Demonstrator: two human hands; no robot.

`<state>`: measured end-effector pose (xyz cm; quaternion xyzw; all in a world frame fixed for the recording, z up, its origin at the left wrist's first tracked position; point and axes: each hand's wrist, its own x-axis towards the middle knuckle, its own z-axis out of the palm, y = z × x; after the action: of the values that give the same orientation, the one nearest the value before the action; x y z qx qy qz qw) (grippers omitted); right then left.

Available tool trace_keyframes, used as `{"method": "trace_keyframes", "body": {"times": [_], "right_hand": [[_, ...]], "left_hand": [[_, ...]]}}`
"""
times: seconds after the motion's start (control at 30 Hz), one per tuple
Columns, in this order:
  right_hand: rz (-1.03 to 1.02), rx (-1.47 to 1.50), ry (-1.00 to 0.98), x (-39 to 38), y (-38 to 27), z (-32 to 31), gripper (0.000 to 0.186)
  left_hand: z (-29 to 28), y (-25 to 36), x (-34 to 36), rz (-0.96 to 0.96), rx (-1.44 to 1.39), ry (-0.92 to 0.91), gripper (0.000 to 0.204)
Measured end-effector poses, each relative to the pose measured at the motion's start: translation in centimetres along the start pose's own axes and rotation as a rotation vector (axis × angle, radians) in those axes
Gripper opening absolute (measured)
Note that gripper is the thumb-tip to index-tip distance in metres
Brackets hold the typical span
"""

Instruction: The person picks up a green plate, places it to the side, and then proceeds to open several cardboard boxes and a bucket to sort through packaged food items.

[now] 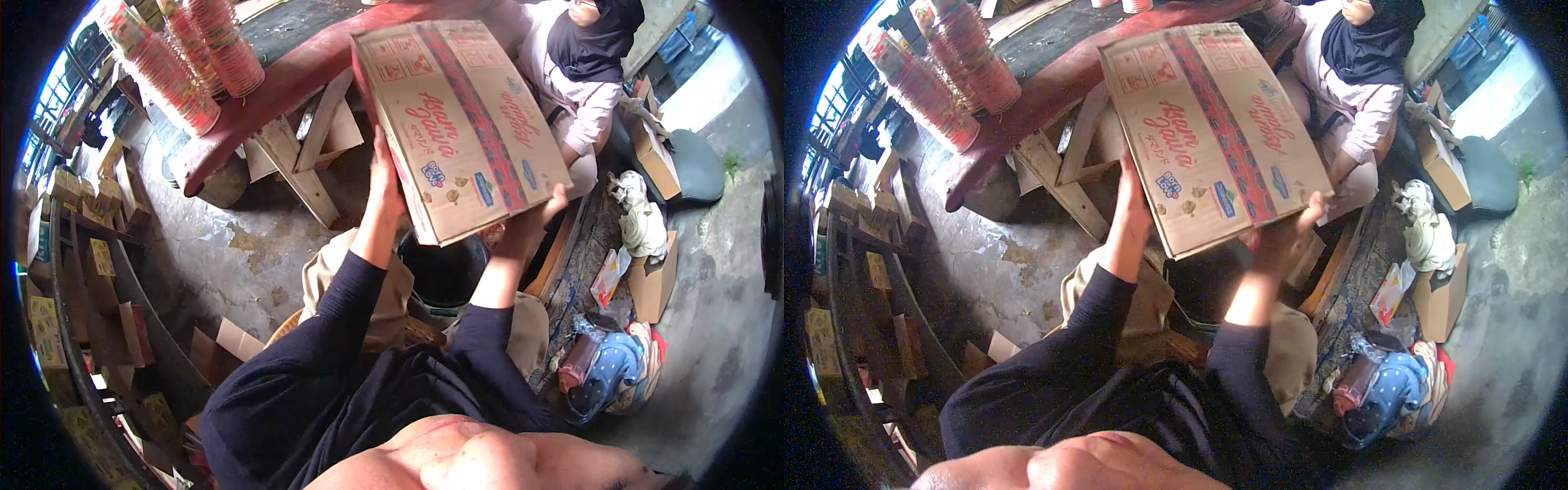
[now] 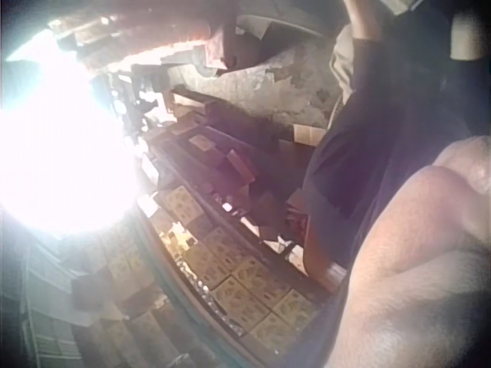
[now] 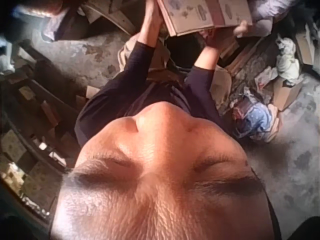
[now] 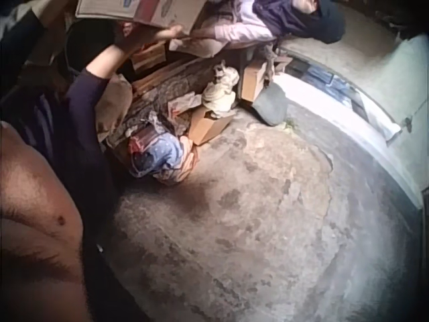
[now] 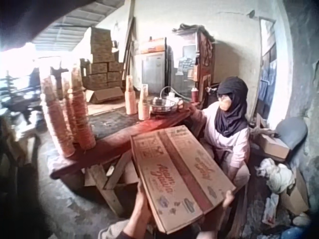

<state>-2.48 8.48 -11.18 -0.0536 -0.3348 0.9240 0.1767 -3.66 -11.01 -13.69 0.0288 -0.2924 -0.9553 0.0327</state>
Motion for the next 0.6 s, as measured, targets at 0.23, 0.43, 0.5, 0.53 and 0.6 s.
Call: {"method": "trace_keyframes", "body": {"times": [0.23,0.43,0.5,0.53,0.6], "right_hand": [[-0.393,-0.73,0.145,2.3,0.4,-7.5,0.064],[-0.038,-0.414,0.265,2.5,4.9,-5.2,0.06],[-0.07,-0.66,0.341,5.4,8.8,-8.7,0.05],[-0.082,-0.555,0.376,6.7,11.4,-10.4,0.048],[-0.11,-0.412,0.397,8.3,16.5,-13.2,0.043]], "left_hand": [[-2.6,-5.3,1.5,-0.277,-0.206,0.0,0.075],[-8.2,-5.7,4.9,-0.251,-0.103,0.031,0.078],[-10.2,-5.5,6.4,-0.257,0.011,0.099,0.077],[-11.3,-5.6,7.4,-0.265,0.068,0.127,0.077],[-13.9,-5.4,9.9,-0.271,0.179,0.176,0.076]]}}
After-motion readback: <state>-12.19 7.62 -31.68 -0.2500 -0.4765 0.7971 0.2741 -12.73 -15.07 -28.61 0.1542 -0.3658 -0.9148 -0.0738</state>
